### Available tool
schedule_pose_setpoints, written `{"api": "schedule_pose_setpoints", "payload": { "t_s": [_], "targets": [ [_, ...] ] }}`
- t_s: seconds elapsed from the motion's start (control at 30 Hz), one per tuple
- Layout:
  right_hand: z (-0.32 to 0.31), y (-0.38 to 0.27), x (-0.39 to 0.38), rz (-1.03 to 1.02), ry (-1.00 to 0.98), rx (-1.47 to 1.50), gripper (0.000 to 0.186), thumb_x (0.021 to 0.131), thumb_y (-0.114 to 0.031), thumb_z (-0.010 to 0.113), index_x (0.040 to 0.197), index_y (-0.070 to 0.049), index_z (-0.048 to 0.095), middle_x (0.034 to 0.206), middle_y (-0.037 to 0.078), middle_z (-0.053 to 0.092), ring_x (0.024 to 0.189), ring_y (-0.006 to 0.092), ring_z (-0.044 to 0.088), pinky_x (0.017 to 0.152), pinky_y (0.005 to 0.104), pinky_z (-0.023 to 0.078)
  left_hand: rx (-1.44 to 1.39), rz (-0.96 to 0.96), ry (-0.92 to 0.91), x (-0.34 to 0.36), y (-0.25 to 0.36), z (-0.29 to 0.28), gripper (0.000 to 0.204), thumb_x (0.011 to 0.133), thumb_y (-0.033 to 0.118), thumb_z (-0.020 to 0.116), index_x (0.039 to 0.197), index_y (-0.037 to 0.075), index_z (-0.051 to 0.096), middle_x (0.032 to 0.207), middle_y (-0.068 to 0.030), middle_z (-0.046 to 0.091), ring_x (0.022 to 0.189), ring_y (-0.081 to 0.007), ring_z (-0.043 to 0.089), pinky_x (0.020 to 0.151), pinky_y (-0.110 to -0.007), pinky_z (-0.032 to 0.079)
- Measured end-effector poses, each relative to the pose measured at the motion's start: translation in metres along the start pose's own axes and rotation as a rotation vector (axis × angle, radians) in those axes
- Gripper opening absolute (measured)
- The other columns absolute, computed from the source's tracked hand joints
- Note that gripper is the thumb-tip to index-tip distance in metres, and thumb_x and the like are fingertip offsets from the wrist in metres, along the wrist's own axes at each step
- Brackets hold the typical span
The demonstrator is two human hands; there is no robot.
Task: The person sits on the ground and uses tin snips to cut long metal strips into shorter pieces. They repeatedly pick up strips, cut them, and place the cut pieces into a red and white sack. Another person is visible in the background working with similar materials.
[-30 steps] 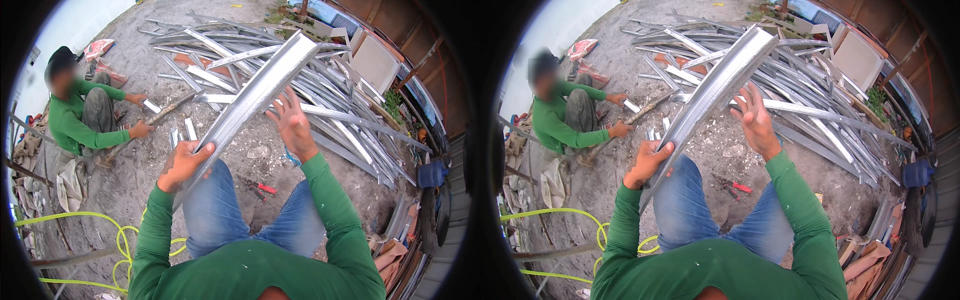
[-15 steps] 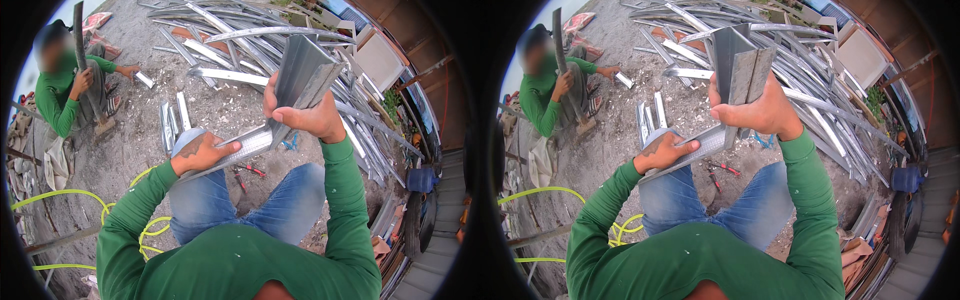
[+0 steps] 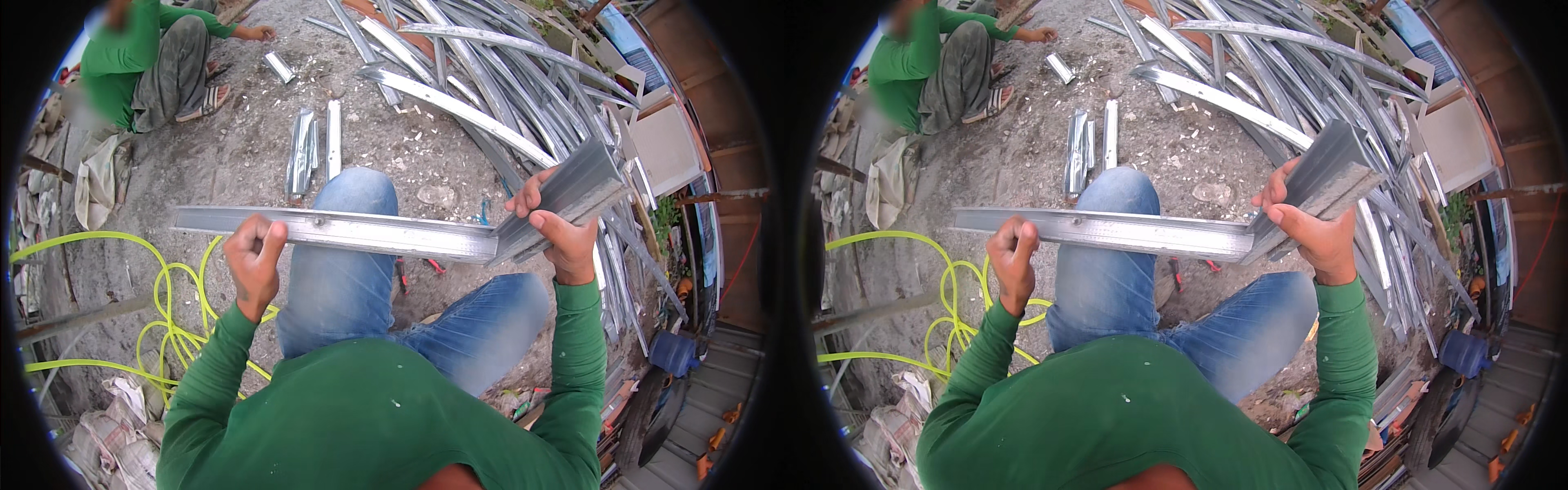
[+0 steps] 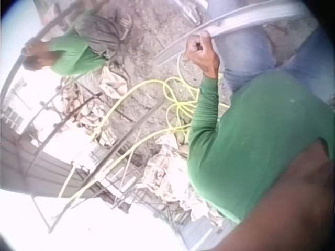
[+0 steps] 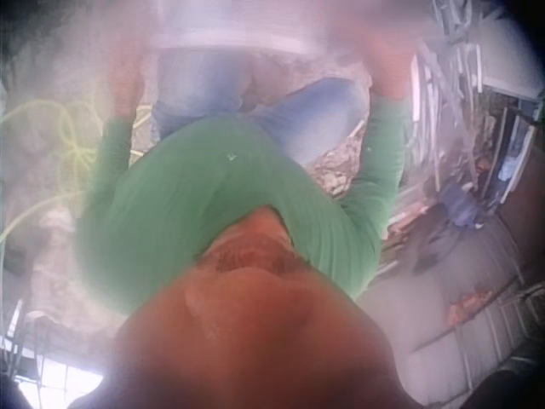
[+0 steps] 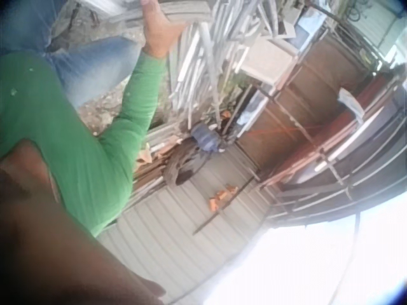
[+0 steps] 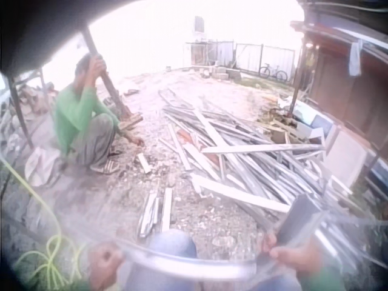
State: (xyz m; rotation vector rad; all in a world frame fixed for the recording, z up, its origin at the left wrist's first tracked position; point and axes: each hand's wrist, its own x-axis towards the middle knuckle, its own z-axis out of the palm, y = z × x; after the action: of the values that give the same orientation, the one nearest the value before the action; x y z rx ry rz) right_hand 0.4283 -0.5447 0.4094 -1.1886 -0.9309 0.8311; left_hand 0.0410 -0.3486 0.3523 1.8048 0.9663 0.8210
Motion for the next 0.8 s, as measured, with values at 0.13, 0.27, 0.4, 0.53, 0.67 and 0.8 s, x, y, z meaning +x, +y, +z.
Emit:
{"api": "schedule_pose_setpoints", "payload": {
  "t_s": [0.13, 0.27, 0.4, 0.53, 0.67, 0.8],
  "targets": [
    [-0.004, 0.024, -0.003, -0.03, 0.112, 0.3, 0.044, 0.085, -0.006, 0.074, 0.123, 0.001, 0.054, 0.094, 0.01, 0.059, 0.09, 0.0223, 0.063, 0.092, 0.0481, 0.058, -0.536, -0.517, 0.247, -0.077, -0.064, -0.015, 0.058, 0.101, 0.058, 0.062, 0.105, 0.0, 0.059, 0.098, -0.0133, 0.066, 0.087, -0.022, 0.067, 0.075, -0.033, 0.053],
    [-0.013, 0.035, 0.002, -0.062, 0.092, 0.451, 0.043, 0.087, -0.008, 0.071, 0.125, 0.002, 0.052, 0.095, 0.01, 0.056, 0.091, 0.0225, 0.062, 0.092, 0.0482, 0.057, -1.352, -0.338, 0.159, 0.018, -0.032, 0.015, 0.123, 0.088, 0.079, 0.061, 0.158, -0.01, 0.013, 0.164, -0.0326, 0.02, 0.151, -0.0457, 0.03, 0.127, -0.054, 0.026],
    [-0.008, 0.025, 0.001, -0.049, 0.108, 0.419, 0.037, 0.088, -0.006, 0.07, 0.12, 0.001, 0.054, 0.094, 0.01, 0.058, 0.089, 0.0222, 0.063, 0.085, 0.0458, 0.058, -1.436, -0.123, 0.258, 0.122, 0.024, 0.044, 0.088, 0.089, 0.071, 0.068, 0.134, -0.002, 0.044, 0.127, -0.0226, 0.057, 0.128, -0.0378, 0.057, 0.114, -0.053, 0.043],
    [-0.002, 0.013, -0.018, 0.01, 0.23, 0.005, 0.033, 0.088, -0.006, 0.073, 0.114, 0.002, 0.055, 0.09, 0.01, 0.062, 0.082, 0.0206, 0.065, 0.077, 0.0415, 0.059, -1.505, -0.147, -0.042, 0.165, -0.013, 0.086, 0.049, 0.098, 0.054, 0.068, 0.101, 0.01, 0.048, 0.079, -0.0029, 0.048, 0.075, -0.0184, 0.055, 0.08, -0.039, 0.05],
    [-0.011, 0.029, -0.032, 0.128, 0.315, -0.044, 0.03, 0.088, -0.009, 0.072, 0.11, 0.003, 0.055, 0.087, 0.009, 0.062, 0.079, 0.0192, 0.064, 0.074, 0.0402, 0.06, -1.528, -0.16, -0.093, 0.161, -0.004, 0.109, 0.041, 0.103, 0.047, 0.064, 0.095, 0.01, 0.047, 0.072, 0.0013, 0.038, 0.063, -0.0115, 0.043, 0.065, -0.031, 0.042],
    [0.006, 0.048, -0.04, 0.21, 0.299, -0.117, 0.022, 0.088, -0.009, 0.074, 0.101, 0.002, 0.06, 0.086, 0.008, 0.064, 0.078, 0.0181, 0.065, 0.076, 0.0382, 0.06, -1.5, -0.197, -0.096, 0.154, -0.013, 0.111, 0.042, 0.103, 0.048, 0.063, 0.097, 0.01, 0.046, 0.072, 0.0016, 0.036, 0.062, -0.0112, 0.041, 0.063, -0.03, 0.041]
  ]
}}
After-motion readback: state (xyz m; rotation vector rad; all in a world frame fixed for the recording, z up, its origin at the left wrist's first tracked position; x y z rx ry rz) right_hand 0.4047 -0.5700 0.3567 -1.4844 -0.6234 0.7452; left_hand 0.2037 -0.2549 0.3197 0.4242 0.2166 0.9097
